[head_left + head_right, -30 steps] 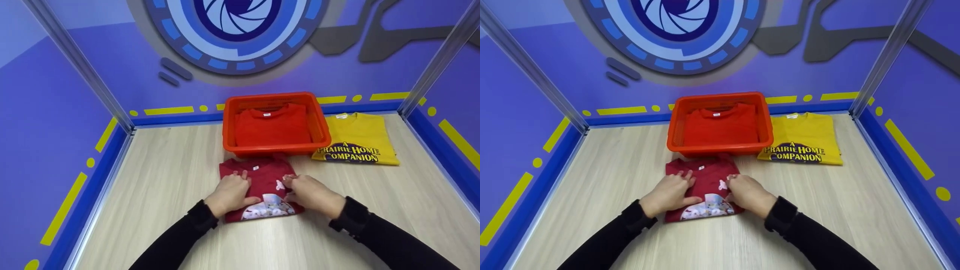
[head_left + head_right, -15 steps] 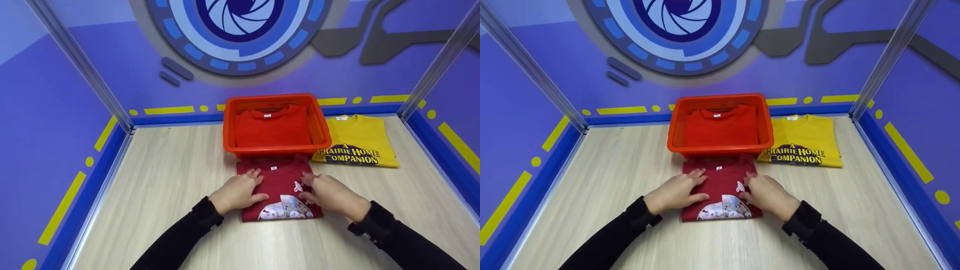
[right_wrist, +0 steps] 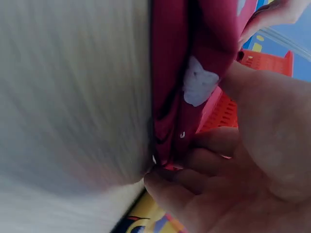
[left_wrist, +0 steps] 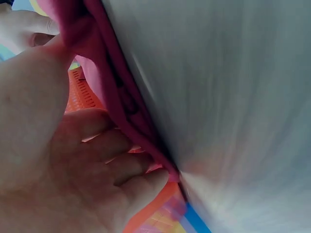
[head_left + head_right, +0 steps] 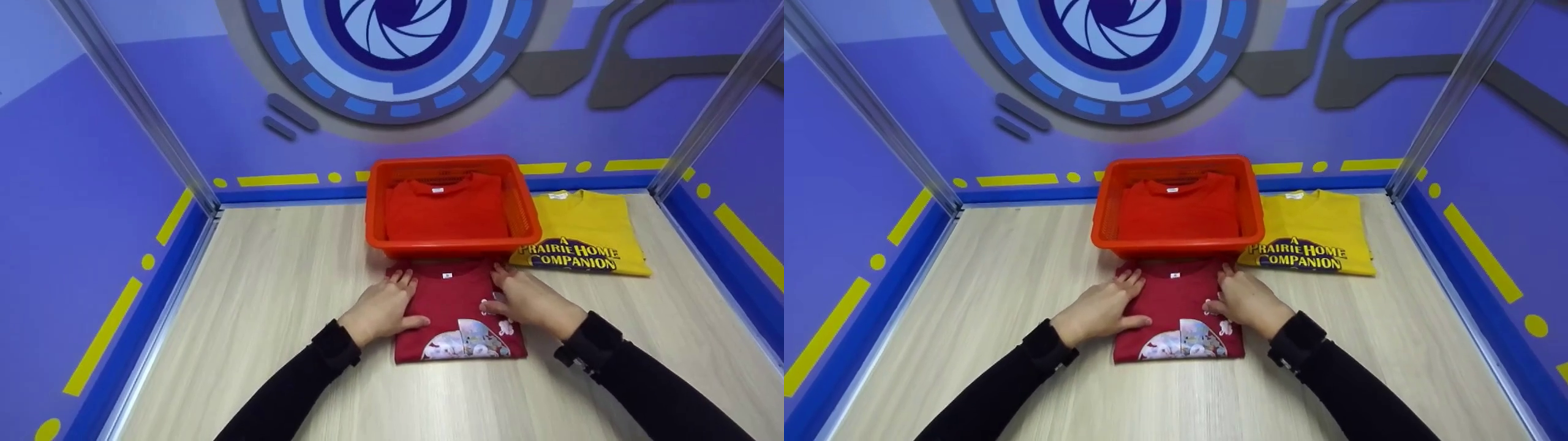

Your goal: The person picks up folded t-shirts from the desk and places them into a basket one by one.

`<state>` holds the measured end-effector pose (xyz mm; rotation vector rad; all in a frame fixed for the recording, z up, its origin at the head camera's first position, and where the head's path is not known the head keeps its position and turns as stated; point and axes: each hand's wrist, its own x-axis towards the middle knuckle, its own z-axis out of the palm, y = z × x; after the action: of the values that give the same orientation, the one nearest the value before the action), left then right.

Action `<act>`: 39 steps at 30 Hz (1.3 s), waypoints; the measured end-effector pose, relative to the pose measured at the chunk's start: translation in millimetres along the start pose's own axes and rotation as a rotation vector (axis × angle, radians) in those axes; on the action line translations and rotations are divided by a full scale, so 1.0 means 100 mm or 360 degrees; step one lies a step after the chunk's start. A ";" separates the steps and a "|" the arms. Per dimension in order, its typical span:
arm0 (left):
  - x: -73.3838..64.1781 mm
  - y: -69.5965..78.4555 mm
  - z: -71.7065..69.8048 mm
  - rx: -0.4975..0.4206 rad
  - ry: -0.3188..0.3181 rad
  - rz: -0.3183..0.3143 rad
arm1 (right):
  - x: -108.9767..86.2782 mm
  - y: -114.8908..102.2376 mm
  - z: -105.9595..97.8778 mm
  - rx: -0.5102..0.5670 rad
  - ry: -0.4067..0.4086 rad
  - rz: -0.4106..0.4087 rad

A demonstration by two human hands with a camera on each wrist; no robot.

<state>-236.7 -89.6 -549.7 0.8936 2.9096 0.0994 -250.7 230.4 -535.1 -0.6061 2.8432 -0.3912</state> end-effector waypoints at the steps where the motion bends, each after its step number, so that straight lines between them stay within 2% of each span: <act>1: -0.01 0.01 0.00 0.0017 -0.0006 0.0001 | -0.02 -0.01 -0.01 -0.0001 -0.0023 0.0020; 5: -0.03 0.01 -0.05 0.0022 -0.0055 0.0018 | -0.06 -0.04 -0.06 -0.0032 -0.0066 0.0037; 8: -0.01 -0.05 -0.11 -0.0060 -0.0005 0.0037 | -0.04 -0.05 -0.11 -0.0009 0.0029 0.0029; 10: 0.02 -0.14 -0.15 -0.0117 0.0117 0.0029 | 0.00 -0.03 -0.14 0.0006 0.0176 0.0006; 14: 0.08 -0.31 -0.20 -0.0144 0.0462 -0.0060 | 0.08 -0.01 -0.15 0.0039 0.0497 -0.0036; 17: 0.11 -0.38 -0.20 -0.0144 0.0589 -0.0138 | 0.14 0.00 -0.13 0.0016 0.0608 -0.0034; 21: 0.18 -0.36 -0.14 -0.0211 0.0563 -0.0198 | 0.21 0.01 -0.05 -0.0004 0.0632 0.0019; 26: 0.25 -0.26 -0.04 -0.0245 0.0508 -0.0204 | 0.22 0.04 0.07 -0.0029 0.0632 0.0025; 32: 0.31 -0.22 0.03 -0.0191 0.0547 -0.0218 | 0.21 0.05 0.11 -0.0093 0.0676 -0.0002; 38: 0.34 -0.24 -0.01 -0.0225 0.0553 -0.0142 | 0.22 0.03 0.05 -0.0161 0.0593 -0.0033; 39: 0.40 -0.32 0.10 -0.0228 0.0569 -0.0115 | 0.22 0.03 0.04 -0.0173 0.0580 -0.0044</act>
<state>-286.2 -93.1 -565.1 0.8192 3.2011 0.5052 -270.7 222.7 -542.8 -0.6537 3.2240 -0.3882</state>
